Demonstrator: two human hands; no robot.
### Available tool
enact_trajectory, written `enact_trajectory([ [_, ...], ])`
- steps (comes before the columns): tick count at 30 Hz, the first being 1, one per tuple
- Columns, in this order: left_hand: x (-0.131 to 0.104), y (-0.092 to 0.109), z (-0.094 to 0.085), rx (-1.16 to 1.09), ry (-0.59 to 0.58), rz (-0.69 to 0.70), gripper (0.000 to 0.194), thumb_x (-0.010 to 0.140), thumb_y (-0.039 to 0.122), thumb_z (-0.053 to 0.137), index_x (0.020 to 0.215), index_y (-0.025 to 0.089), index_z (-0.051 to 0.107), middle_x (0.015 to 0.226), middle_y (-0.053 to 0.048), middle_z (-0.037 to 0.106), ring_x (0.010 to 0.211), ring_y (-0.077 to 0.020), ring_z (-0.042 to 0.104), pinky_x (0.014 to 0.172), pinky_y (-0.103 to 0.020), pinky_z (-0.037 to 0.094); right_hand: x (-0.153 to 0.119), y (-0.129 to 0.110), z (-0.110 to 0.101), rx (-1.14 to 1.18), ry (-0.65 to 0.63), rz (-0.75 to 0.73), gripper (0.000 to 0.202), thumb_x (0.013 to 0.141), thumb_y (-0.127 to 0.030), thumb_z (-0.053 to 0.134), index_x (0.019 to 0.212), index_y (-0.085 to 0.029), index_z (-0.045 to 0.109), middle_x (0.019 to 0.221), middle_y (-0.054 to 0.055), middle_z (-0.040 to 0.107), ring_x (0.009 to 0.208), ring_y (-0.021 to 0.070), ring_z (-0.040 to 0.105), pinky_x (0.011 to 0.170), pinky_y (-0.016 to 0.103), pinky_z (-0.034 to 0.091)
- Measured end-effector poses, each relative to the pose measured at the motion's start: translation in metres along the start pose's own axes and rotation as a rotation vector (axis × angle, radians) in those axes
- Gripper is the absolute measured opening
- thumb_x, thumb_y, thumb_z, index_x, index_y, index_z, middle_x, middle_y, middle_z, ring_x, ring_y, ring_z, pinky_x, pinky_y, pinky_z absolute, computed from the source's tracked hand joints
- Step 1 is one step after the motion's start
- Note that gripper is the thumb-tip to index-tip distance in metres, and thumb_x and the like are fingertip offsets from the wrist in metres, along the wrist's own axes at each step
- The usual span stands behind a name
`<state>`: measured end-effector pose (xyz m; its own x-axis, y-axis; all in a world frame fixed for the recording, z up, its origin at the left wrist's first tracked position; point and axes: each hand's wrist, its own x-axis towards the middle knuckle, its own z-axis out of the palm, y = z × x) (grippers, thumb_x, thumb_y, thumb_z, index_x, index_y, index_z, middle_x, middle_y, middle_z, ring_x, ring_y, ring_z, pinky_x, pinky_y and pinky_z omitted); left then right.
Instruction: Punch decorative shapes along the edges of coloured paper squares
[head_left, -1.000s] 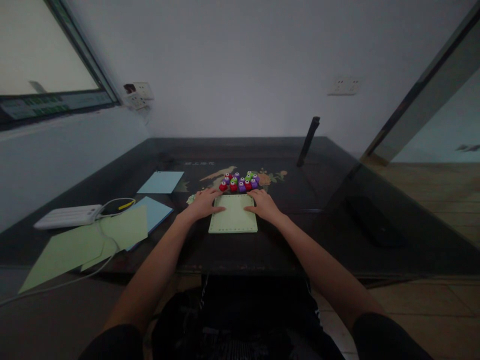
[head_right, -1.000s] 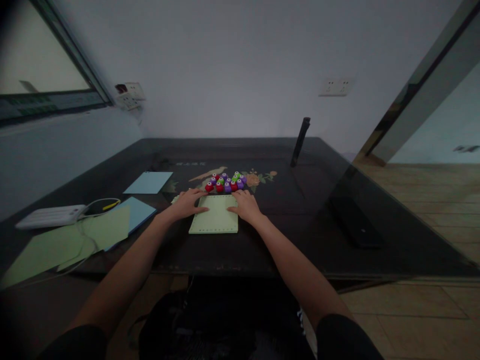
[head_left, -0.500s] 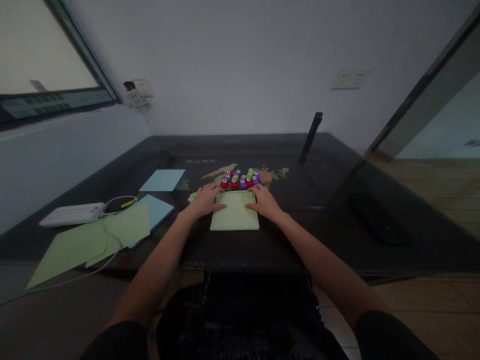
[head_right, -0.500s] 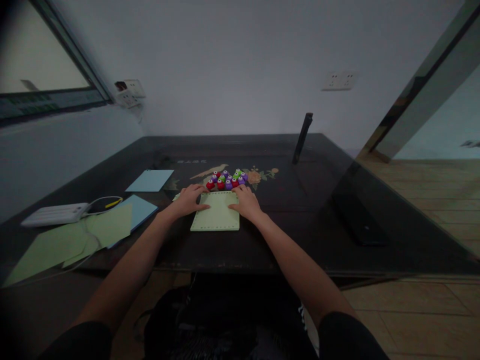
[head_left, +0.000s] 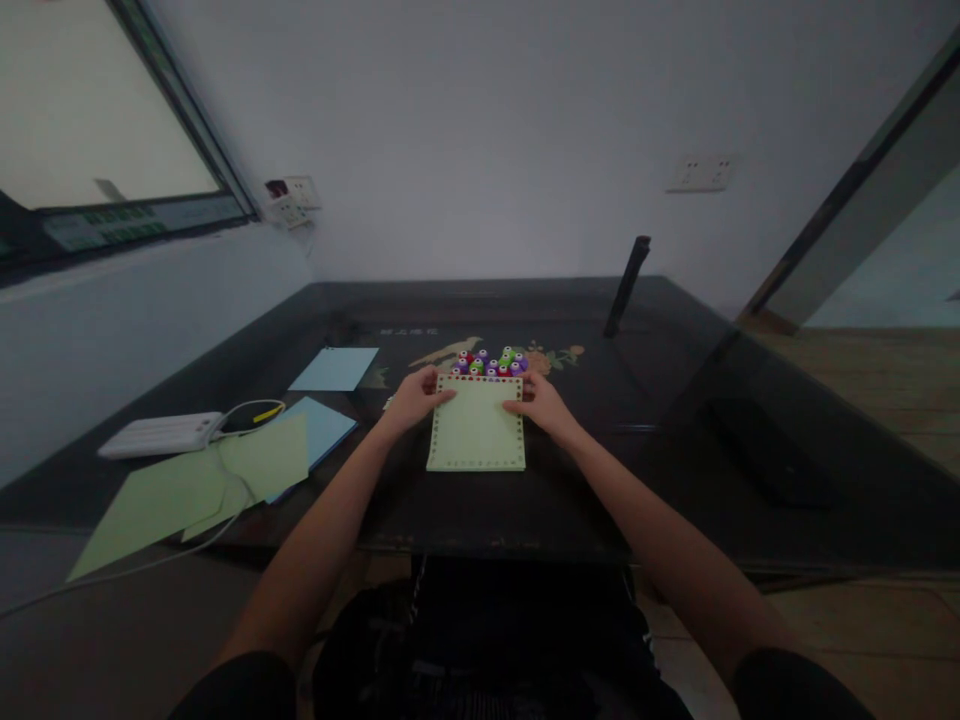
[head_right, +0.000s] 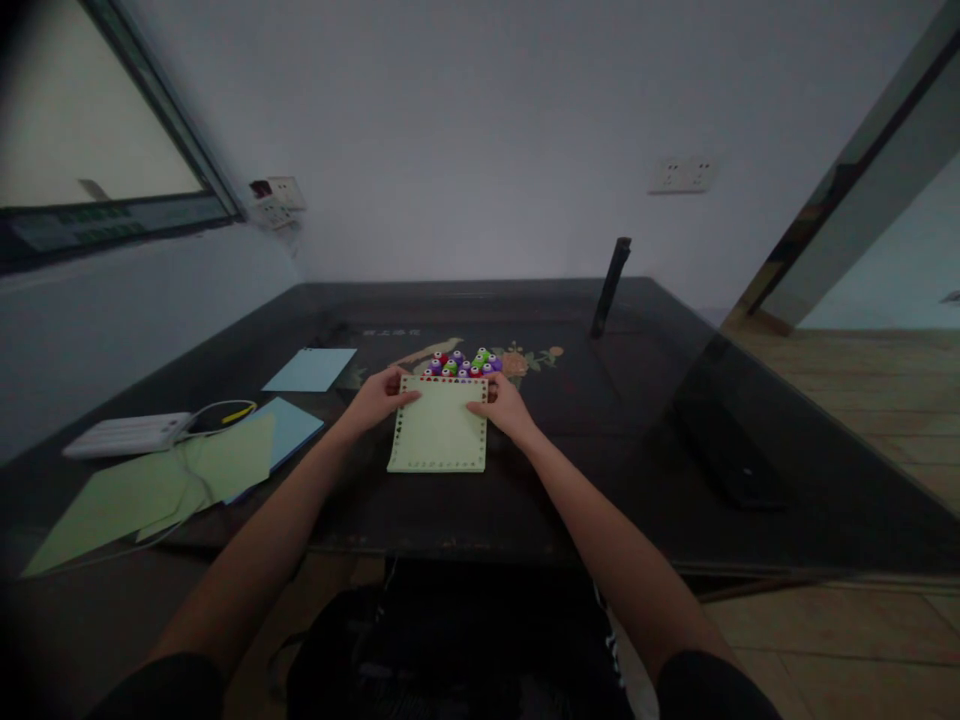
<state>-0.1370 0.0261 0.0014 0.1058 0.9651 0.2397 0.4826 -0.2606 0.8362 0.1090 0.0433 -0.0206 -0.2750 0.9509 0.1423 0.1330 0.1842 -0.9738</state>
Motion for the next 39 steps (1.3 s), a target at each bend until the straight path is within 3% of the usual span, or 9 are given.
enact_trajectory([
  [3, 0.001, 0.003, -0.001, -0.310, 0.059, -0.077, 0.034, 0.064, 0.038, 0.070, 0.084, 0.015, 0.056, 0.083, -0.006, 0.066, 0.071, -0.0167, 0.061, 0.064, -0.028, 0.047, -0.002, -0.002, -0.005, 0.214, -0.047, 0.103, 0.048, 0.061, -0.027, 0.073, 0.102, -0.018, 0.052, 0.081, 0.004, 0.068, 0.074, 0.0186, 0.065, 0.074, 0.036, 0.050],
  [7, -0.001, 0.008, 0.003, -0.448, 0.155, -0.080, 0.041, 0.069, 0.042, 0.068, 0.096, 0.014, 0.058, 0.087, -0.006, 0.066, 0.069, -0.0151, 0.059, 0.061, -0.025, 0.046, -0.007, -0.010, -0.009, 0.208, -0.136, 0.108, 0.034, 0.062, -0.035, 0.074, 0.087, -0.014, 0.065, 0.080, 0.008, 0.071, 0.069, 0.0195, 0.066, 0.071, 0.037, 0.051],
  [10, -0.002, 0.008, 0.006, -0.372, 0.132, -0.044, 0.039, 0.074, 0.047, 0.061, 0.094, 0.013, 0.061, 0.079, -0.004, 0.065, 0.061, -0.0128, 0.055, 0.054, -0.023, 0.041, -0.007, -0.015, -0.013, 0.184, -0.055, 0.048, 0.032, 0.062, -0.039, 0.073, 0.082, -0.014, 0.069, 0.079, 0.007, 0.072, 0.067, 0.0192, 0.066, 0.069, 0.036, 0.052],
  [16, -0.004, 0.004, 0.006, -0.057, -0.149, 0.012, 0.033, 0.079, 0.043, 0.057, 0.066, 0.013, 0.063, 0.057, -0.003, 0.059, 0.054, -0.0117, 0.051, 0.054, -0.025, 0.039, 0.000, -0.013, -0.022, 0.164, 0.103, -0.055, 0.035, 0.062, -0.040, 0.073, 0.086, -0.015, 0.070, 0.083, 0.007, 0.072, 0.068, 0.0185, 0.065, 0.070, 0.037, 0.052],
  [33, -0.005, 0.003, 0.007, -0.015, -0.144, 0.071, 0.034, 0.083, 0.043, 0.053, 0.067, 0.014, 0.061, 0.057, -0.003, 0.060, 0.052, -0.0109, 0.050, 0.055, -0.025, 0.038, -0.001, -0.017, -0.021, 0.206, 0.154, -0.075, 0.034, 0.061, -0.040, 0.073, 0.085, -0.016, 0.070, 0.082, 0.006, 0.071, 0.069, 0.0181, 0.064, 0.071, 0.037, 0.052],
  [39, -0.007, 0.007, 0.005, -0.026, -0.236, 0.037, 0.037, 0.081, 0.045, 0.054, 0.065, 0.013, 0.063, 0.052, -0.002, 0.059, 0.049, -0.0102, 0.047, 0.053, -0.024, 0.034, -0.003, -0.020, -0.022, 0.202, 0.182, -0.086, 0.036, 0.061, -0.044, 0.073, 0.083, -0.016, 0.069, 0.080, 0.005, 0.071, 0.067, 0.0184, 0.064, 0.067, 0.035, 0.052],
])
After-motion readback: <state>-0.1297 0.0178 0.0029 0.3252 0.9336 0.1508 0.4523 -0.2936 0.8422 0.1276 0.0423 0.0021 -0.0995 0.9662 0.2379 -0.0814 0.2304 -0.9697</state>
